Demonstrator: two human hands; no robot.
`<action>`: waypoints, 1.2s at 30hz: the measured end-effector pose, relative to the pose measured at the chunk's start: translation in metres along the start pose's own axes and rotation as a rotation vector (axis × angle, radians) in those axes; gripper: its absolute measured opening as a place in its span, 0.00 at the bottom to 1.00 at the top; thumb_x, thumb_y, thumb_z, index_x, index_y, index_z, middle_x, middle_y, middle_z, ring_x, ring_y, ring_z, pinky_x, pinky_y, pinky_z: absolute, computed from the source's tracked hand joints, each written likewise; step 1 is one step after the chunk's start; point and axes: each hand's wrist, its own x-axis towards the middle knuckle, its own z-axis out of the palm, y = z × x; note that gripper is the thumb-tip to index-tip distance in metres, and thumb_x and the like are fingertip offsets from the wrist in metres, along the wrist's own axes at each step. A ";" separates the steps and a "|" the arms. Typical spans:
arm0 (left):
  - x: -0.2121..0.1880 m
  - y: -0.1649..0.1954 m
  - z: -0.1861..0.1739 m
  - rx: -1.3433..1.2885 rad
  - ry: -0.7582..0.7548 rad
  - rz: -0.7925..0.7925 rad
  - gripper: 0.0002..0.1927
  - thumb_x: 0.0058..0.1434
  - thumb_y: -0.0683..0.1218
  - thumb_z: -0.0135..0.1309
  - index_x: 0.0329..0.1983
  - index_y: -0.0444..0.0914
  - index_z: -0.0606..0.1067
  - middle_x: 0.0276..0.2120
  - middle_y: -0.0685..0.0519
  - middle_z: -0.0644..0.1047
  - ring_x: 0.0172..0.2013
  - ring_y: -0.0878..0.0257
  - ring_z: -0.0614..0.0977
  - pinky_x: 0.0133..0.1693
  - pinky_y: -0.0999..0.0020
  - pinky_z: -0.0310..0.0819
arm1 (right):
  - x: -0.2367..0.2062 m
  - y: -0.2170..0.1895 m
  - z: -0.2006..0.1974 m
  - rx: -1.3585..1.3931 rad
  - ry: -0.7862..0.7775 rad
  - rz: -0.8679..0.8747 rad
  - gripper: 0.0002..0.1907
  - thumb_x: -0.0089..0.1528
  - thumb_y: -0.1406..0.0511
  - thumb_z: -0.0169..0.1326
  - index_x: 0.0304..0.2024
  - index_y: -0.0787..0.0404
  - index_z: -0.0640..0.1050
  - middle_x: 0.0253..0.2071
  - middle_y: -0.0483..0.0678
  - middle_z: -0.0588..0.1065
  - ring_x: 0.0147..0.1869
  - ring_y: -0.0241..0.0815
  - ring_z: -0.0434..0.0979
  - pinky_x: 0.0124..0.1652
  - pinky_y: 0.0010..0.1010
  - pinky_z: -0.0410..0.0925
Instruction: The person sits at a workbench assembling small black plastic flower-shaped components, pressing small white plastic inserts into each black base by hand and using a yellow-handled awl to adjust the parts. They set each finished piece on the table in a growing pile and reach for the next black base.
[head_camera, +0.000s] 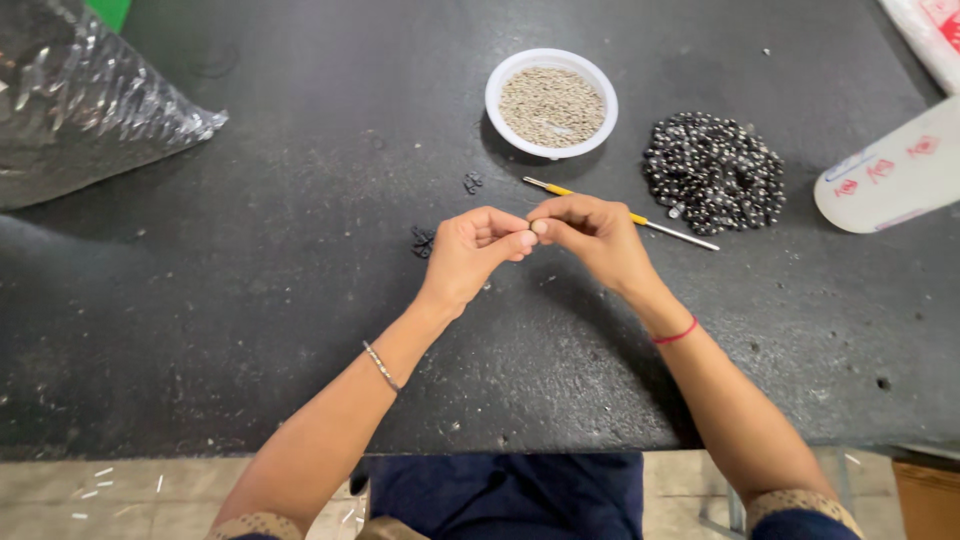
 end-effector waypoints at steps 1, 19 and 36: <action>0.001 0.001 0.000 0.010 -0.007 -0.024 0.09 0.63 0.40 0.61 0.44 0.31 0.79 0.37 0.50 0.84 0.37 0.68 0.84 0.42 0.73 0.80 | 0.000 0.000 0.000 -0.004 -0.003 0.006 0.07 0.66 0.70 0.59 0.45 0.68 0.82 0.40 0.44 0.81 0.43 0.30 0.79 0.45 0.24 0.73; 0.009 0.042 -0.054 0.724 0.596 0.584 0.12 0.71 0.38 0.54 0.56 0.37 0.77 0.61 0.48 0.74 0.57 0.57 0.79 0.56 0.65 0.74 | -0.012 -0.021 -0.113 -0.758 0.791 -0.469 0.06 0.75 0.75 0.55 0.52 0.65 0.82 0.50 0.49 0.75 0.52 0.38 0.77 0.49 0.27 0.72; 0.016 0.001 -0.054 1.441 -0.070 0.325 0.31 0.75 0.58 0.39 0.76 0.39 0.57 0.77 0.53 0.54 0.76 0.57 0.53 0.73 0.49 0.41 | -0.006 -0.025 -0.035 -0.742 0.404 -0.473 0.03 0.76 0.74 0.58 0.51 0.65 0.81 0.50 0.52 0.76 0.48 0.41 0.77 0.47 0.29 0.72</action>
